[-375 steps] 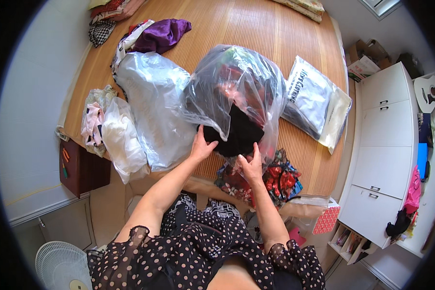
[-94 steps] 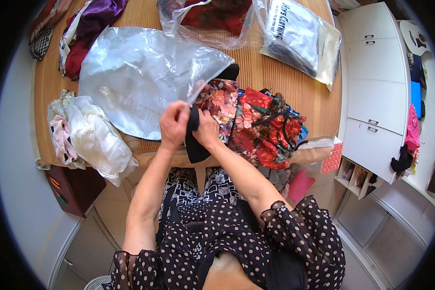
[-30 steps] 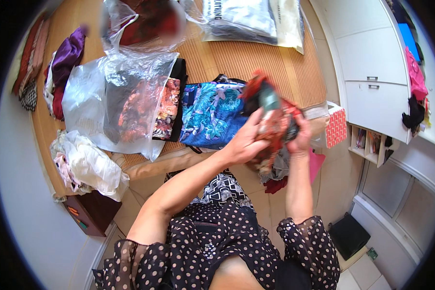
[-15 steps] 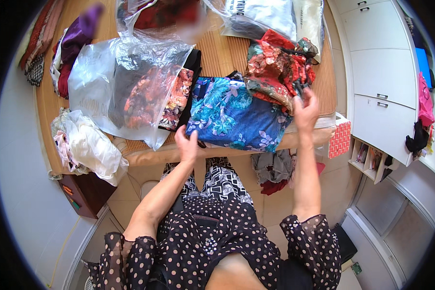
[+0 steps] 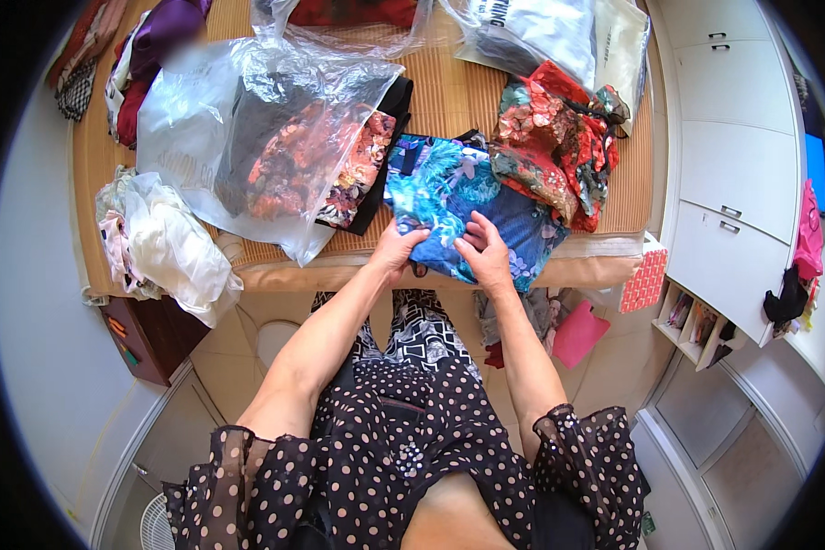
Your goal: The person folds various garments, including patterned and solid-colored items, on a wooden table. They handle each piece individually, smoothing and folding them into neat rectangles before placing them into clear plastic bags.
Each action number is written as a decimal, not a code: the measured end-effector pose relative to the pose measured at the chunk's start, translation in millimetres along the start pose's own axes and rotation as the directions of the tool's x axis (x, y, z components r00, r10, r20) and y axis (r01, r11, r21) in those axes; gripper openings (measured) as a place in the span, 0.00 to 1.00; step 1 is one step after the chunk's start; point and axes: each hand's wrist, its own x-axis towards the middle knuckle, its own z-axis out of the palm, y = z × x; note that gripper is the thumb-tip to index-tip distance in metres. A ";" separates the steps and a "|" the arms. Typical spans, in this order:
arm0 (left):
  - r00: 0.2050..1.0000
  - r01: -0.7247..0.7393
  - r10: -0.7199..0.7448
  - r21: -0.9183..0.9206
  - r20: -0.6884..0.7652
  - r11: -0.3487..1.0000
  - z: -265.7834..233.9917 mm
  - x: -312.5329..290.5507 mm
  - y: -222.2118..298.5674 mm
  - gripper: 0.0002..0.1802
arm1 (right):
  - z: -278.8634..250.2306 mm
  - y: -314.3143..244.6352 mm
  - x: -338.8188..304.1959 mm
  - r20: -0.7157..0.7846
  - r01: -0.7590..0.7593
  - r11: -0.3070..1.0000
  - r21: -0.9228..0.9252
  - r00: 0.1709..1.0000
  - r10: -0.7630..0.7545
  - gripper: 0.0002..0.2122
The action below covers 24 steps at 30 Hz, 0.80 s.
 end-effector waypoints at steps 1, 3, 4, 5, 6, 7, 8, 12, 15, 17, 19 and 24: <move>0.972 -0.234 0.235 0.260 0.029 0.937 -9.0 15.0 -14.1 0.18 | 3.2 -10.7 0.6 0.021 -0.006 0.999 0.054 1.000 0.005 0.32; 0.905 -0.373 0.392 0.745 0.162 0.553 8.9 6.6 -4.8 0.22 | 0.0 -30.8 1.2 0.019 -0.022 0.994 0.106 1.000 0.021 0.36; 0.737 -0.529 0.599 0.820 0.315 0.220 11.6 6.5 -15.9 0.25 | 4.2 -44.3 -0.6 0.006 -0.056 0.983 0.173 0.998 0.055 0.34; 0.783 -0.475 0.518 0.868 0.344 0.142 25.7 -4.3 -12.7 0.25 | 4.9 -41.3 3.8 -0.017 0.001 0.995 0.102 1.000 0.000 0.31; 0.824 -0.426 0.435 0.903 0.362 0.056 39.3 -15.0 -8.3 0.26 | 5.5 -39.0 8.2 -0.035 0.060 0.998 0.028 0.998 -0.059 0.29; 0.761 -0.480 0.483 0.877 0.434 -0.032 41.9 -16.1 -17.6 0.25 | 11.3 -65.9 2.3 -0.119 -0.275 0.960 0.048 0.953 0.279 0.24; 0.690 -0.523 0.521 0.843 0.503 -0.122 41.2 -15.5 -24.2 0.25 | 16.6 -35.6 14.4 -0.137 -0.149 0.948 0.282 0.971 0.194 0.22; 0.637 -0.643 0.468 0.757 0.613 -0.115 32.2 -33.4 14.5 0.25 | 15.7 -4.6 33.9 -0.206 -0.105 0.863 0.495 0.950 0.234 0.24; 0.413 -0.478 0.740 0.818 0.532 -0.321 8.9 -50.6 70.9 0.36 | 5.4 -4.3 30.5 -0.204 -0.005 0.855 0.519 0.970 0.129 0.25; 0.429 -0.236 0.798 0.906 0.423 -0.352 -22.5 -45.2 89.6 0.42 | -3.6 -18.2 21.0 -0.128 -0.048 0.850 0.525 0.983 0.134 0.24; 0.405 -0.092 0.839 0.929 0.363 -0.358 -57.7 -32.3 108.5 0.34 | -4.7 -46.8 11.8 -0.081 -0.031 0.848 0.529 0.993 0.086 0.23; 0.540 -0.247 0.839 0.966 0.071 0.077 -92.3 -23.6 140.3 0.14 | -17.3 -82.2 -0.3 -0.055 -0.011 0.806 0.592 0.997 0.054 0.28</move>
